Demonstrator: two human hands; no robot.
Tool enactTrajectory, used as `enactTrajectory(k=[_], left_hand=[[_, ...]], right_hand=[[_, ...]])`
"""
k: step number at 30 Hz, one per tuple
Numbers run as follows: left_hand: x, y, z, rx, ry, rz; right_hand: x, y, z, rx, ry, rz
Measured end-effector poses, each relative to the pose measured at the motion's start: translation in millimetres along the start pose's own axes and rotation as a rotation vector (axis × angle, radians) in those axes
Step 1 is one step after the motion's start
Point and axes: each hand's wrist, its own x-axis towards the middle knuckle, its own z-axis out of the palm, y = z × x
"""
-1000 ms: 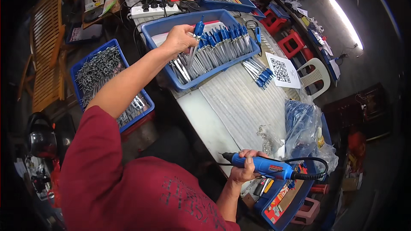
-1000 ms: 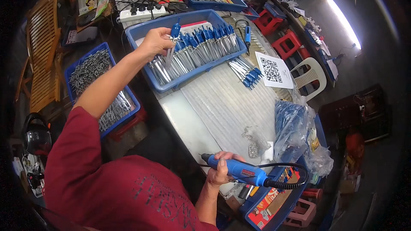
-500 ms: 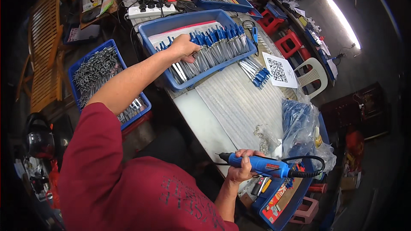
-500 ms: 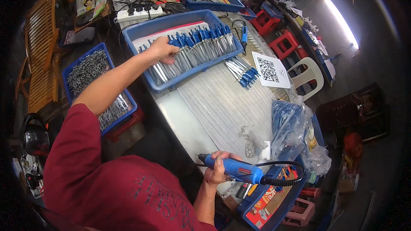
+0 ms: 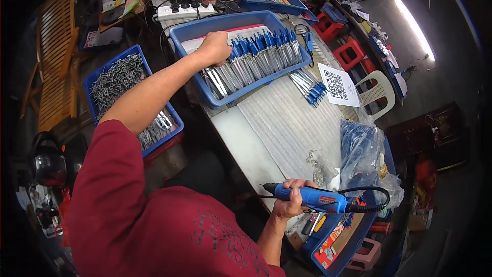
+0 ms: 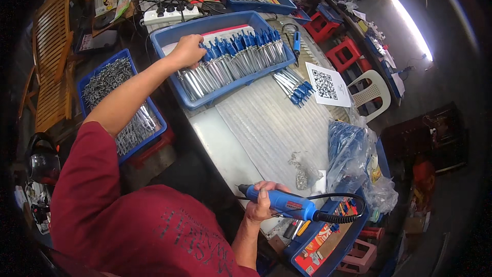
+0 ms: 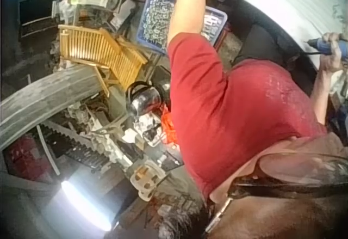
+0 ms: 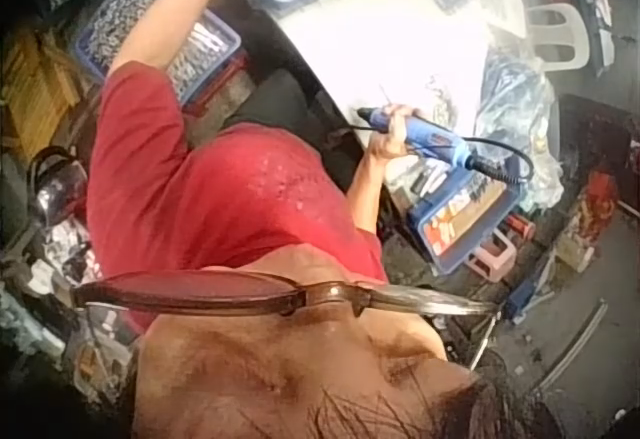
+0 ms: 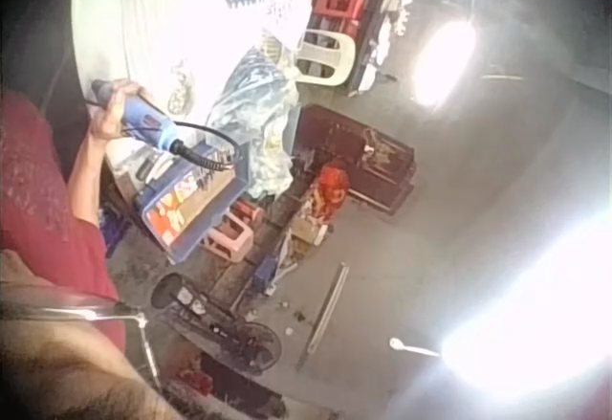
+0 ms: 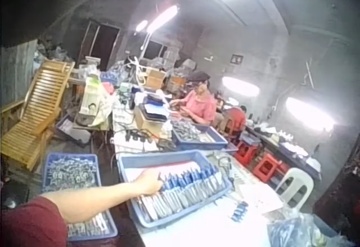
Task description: Using an electric screwdriver to assemble metal components into larger blue parts at a factory workstation.
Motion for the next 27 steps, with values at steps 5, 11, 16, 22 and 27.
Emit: enactTrajectory(k=[5, 11, 16, 22, 27], left_hand=[[1, 9, -6, 0.282, -0.008, 0.054], [12, 5, -4, 0.372, -0.017, 0.042], [15, 8, -1, 0.374, -0.100, 0.044], [10, 10, 3, 0.389, -0.037, 0.106], [7, 3, 6, 0.445, 0.018, 0.179]], right_hand=[[0, 0, 0, -0.014, -0.005, -0.007], [-1, 0, 2, 0.005, -0.008, -0.006], [-2, 0, 1, 0.000, -0.008, -0.002], [-3, 1, -1, 0.008, -0.045, -0.017], [-3, -1, 1, 0.007, -0.029, -0.033]])
